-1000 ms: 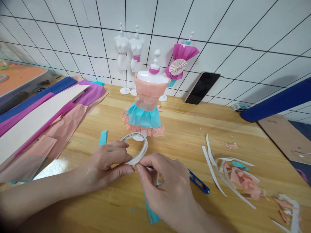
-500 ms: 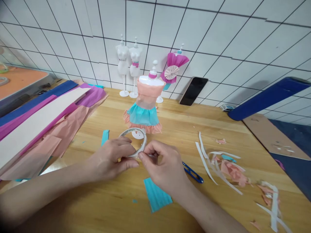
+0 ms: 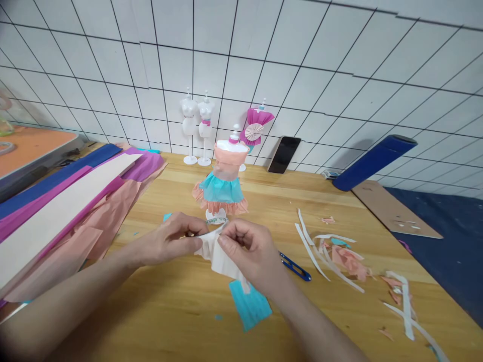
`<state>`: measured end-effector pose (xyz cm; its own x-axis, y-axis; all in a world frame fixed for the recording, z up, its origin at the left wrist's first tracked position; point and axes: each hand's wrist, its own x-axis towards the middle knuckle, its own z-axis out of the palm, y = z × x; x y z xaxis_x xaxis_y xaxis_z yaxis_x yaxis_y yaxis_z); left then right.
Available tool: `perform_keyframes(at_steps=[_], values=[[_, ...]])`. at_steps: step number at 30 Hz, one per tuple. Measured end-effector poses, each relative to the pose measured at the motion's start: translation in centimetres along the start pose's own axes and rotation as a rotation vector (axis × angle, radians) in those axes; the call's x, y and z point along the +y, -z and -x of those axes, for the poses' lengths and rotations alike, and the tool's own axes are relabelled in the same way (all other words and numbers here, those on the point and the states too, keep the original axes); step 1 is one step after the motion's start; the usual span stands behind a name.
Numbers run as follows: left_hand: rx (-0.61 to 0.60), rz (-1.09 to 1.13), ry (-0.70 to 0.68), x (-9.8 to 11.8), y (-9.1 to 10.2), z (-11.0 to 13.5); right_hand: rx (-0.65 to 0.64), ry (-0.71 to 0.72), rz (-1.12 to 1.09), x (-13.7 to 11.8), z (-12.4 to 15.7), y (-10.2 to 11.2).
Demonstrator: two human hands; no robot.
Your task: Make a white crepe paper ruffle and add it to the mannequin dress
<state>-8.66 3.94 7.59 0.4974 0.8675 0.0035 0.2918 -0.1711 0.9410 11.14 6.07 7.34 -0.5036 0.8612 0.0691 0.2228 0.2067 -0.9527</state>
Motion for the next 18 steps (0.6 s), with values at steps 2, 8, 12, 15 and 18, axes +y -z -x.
perform_keyframes(at_steps=[2,8,12,15,18], values=[[-0.015,0.019,0.018,-0.2,0.1,0.0,-0.017,-0.001,-0.019,0.0,0.2,0.0],[0.002,-0.042,0.020,-0.2,0.0,0.0,0.011,0.019,0.113,-0.2,0.4,-0.4],[0.077,-0.082,-0.018,-0.2,-0.4,-0.1,0.144,0.059,0.339,-0.5,0.4,-0.9],[0.074,-0.067,-0.048,-0.3,-0.6,-0.2,0.164,0.131,0.422,-0.4,0.5,-0.9],[0.076,-0.066,-0.065,-0.4,-0.8,-0.4,0.161,0.167,0.470,-0.2,0.6,-0.7]])
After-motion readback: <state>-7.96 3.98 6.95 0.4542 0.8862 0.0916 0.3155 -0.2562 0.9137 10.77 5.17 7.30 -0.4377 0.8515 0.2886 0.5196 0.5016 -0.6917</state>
